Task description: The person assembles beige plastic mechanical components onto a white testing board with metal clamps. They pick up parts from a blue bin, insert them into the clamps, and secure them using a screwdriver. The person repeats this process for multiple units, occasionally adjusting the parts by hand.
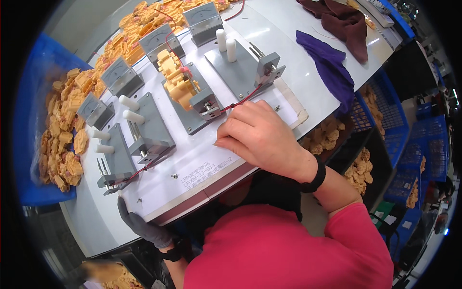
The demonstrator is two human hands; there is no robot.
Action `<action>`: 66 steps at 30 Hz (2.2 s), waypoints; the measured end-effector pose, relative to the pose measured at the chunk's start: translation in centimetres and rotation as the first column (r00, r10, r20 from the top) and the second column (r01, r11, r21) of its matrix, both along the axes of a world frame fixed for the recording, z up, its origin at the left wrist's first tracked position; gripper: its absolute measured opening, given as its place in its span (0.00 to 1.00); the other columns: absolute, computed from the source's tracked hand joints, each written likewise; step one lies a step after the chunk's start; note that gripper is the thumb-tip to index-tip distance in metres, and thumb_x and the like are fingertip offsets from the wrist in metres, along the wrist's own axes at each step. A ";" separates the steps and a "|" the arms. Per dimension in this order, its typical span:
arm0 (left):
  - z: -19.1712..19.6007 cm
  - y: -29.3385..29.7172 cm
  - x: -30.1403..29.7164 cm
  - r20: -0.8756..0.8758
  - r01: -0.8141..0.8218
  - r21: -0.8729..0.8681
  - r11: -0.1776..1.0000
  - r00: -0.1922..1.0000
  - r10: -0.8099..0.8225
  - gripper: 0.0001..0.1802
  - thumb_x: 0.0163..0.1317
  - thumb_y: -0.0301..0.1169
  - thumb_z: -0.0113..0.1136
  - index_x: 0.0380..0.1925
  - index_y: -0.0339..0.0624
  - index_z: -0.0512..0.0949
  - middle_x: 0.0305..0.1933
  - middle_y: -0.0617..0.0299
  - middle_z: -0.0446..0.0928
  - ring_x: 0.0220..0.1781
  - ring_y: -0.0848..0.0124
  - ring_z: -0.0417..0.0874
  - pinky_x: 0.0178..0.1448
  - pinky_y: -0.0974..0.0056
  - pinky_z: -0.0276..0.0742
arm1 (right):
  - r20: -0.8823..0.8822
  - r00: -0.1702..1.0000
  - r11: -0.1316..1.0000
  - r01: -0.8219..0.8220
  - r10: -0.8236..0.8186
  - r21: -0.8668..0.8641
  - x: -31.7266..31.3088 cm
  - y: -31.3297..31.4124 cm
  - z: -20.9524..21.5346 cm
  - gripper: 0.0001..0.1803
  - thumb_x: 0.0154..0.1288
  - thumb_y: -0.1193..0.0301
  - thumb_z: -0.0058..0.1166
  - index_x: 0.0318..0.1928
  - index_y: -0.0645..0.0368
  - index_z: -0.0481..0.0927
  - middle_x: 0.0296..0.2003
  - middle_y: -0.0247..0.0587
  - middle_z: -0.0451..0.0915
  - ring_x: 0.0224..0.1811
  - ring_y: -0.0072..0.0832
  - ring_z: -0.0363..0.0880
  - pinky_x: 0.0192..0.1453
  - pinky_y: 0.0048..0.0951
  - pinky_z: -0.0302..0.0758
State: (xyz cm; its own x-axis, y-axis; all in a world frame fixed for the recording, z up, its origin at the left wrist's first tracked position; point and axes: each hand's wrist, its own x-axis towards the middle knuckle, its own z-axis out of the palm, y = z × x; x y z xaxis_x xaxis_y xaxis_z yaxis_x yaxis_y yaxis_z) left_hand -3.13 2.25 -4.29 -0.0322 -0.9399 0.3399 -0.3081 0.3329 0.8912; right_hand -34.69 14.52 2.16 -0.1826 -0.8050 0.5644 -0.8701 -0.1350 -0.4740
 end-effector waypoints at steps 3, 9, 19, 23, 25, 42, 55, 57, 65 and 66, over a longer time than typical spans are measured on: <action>0.1 0.1 -0.1 -0.032 -0.010 0.021 1.000 0.999 0.011 0.30 0.74 0.39 0.36 0.68 0.27 0.62 0.71 0.48 0.64 0.71 0.58 0.67 0.75 0.54 0.60 | 0.002 1.000 1.000 -0.006 0.006 -0.004 0.0 0.0 0.0 0.07 0.58 0.69 0.66 0.34 0.53 0.80 0.31 0.32 0.74 0.37 0.33 0.75 0.43 0.34 0.67; 0.1 0.1 -0.3 -0.104 0.017 0.046 0.999 0.995 -0.012 0.31 0.74 0.43 0.39 0.68 0.30 0.62 0.71 0.47 0.64 0.70 0.57 0.67 0.75 0.54 0.61 | 0.008 1.000 0.999 -0.014 0.014 -0.033 -0.1 0.1 -0.1 0.09 0.58 0.68 0.67 0.34 0.53 0.80 0.31 0.33 0.75 0.37 0.33 0.76 0.44 0.34 0.68; 0.5 0.2 -0.3 -0.079 0.044 0.015 0.999 0.996 -0.043 0.30 0.73 0.39 0.40 0.68 0.29 0.63 0.71 0.48 0.65 0.73 0.58 0.64 0.77 0.55 0.55 | 0.279 0.960 0.993 0.044 -0.013 -0.108 0.4 0.4 0.4 0.12 0.59 0.67 0.68 0.38 0.56 0.78 0.32 0.36 0.79 0.36 0.34 0.79 0.44 0.34 0.74; 0.1 0.1 0.2 -0.054 0.057 -0.018 0.998 0.997 -0.058 0.29 0.74 0.39 0.40 0.68 0.29 0.63 0.71 0.49 0.65 0.72 0.59 0.65 0.77 0.56 0.56 | 0.381 0.925 0.993 0.049 -0.005 -0.107 0.4 0.8 0.5 0.11 0.62 0.67 0.65 0.37 0.58 0.78 0.31 0.38 0.80 0.35 0.33 0.79 0.40 0.32 0.76; 0.1 -0.1 0.0 -0.045 0.061 -0.027 0.998 0.997 -0.062 0.29 0.75 0.38 0.39 0.68 0.28 0.63 0.71 0.48 0.65 0.73 0.58 0.64 0.77 0.55 0.55 | 0.374 0.927 0.994 0.031 0.012 -0.106 0.0 0.7 0.5 0.10 0.63 0.67 0.64 0.37 0.59 0.78 0.31 0.38 0.80 0.35 0.33 0.80 0.40 0.32 0.76; -0.8 -1.8 0.5 -0.012 0.161 -0.213 0.964 0.986 -0.167 0.28 0.76 0.40 0.41 0.65 0.28 0.66 0.68 0.49 0.68 0.70 0.59 0.68 0.76 0.57 0.57 | 0.347 0.934 0.991 -0.034 0.078 -0.132 -1.2 0.5 -1.2 0.15 0.67 0.59 0.62 0.40 0.59 0.80 0.33 0.38 0.84 0.35 0.27 0.81 0.43 0.28 0.76; -1.1 -2.2 0.3 0.008 0.169 -0.284 0.944 0.985 -0.174 0.28 0.74 0.41 0.43 0.64 0.28 0.68 0.66 0.48 0.70 0.67 0.60 0.70 0.73 0.59 0.60 | 0.229 0.973 0.993 0.009 0.018 -0.115 -1.5 -0.1 -1.6 0.16 0.66 0.57 0.62 0.41 0.58 0.82 0.34 0.39 0.85 0.37 0.31 0.83 0.45 0.29 0.78; -1.3 -2.3 0.2 -0.008 0.179 -0.285 0.941 0.982 -0.189 0.28 0.75 0.42 0.44 0.64 0.28 0.68 0.65 0.48 0.71 0.67 0.60 0.70 0.73 0.59 0.60 | 0.251 0.968 0.991 0.010 0.024 -0.132 -1.7 -0.2 -1.6 0.17 0.66 0.56 0.62 0.42 0.58 0.82 0.34 0.41 0.85 0.36 0.32 0.83 0.44 0.29 0.78; -1.6 -2.4 0.2 -0.038 0.159 -0.291 0.944 0.983 -0.177 0.28 0.75 0.42 0.45 0.62 0.27 0.69 0.64 0.46 0.72 0.66 0.58 0.71 0.73 0.59 0.61 | 0.236 0.972 0.996 0.034 -0.014 -0.081 -1.5 0.2 -1.6 0.17 0.69 0.57 0.61 0.41 0.59 0.81 0.33 0.33 0.83 0.37 0.22 0.79 0.46 0.23 0.76; -1.5 -2.3 0.1 -0.032 0.152 -0.285 0.946 0.985 -0.168 0.28 0.75 0.42 0.45 0.62 0.27 0.69 0.64 0.45 0.73 0.66 0.58 0.71 0.72 0.59 0.61 | 0.226 0.974 0.996 0.033 -0.013 -0.084 -1.5 0.1 -1.7 0.17 0.69 0.57 0.61 0.41 0.59 0.81 0.33 0.33 0.83 0.37 0.22 0.79 0.46 0.23 0.76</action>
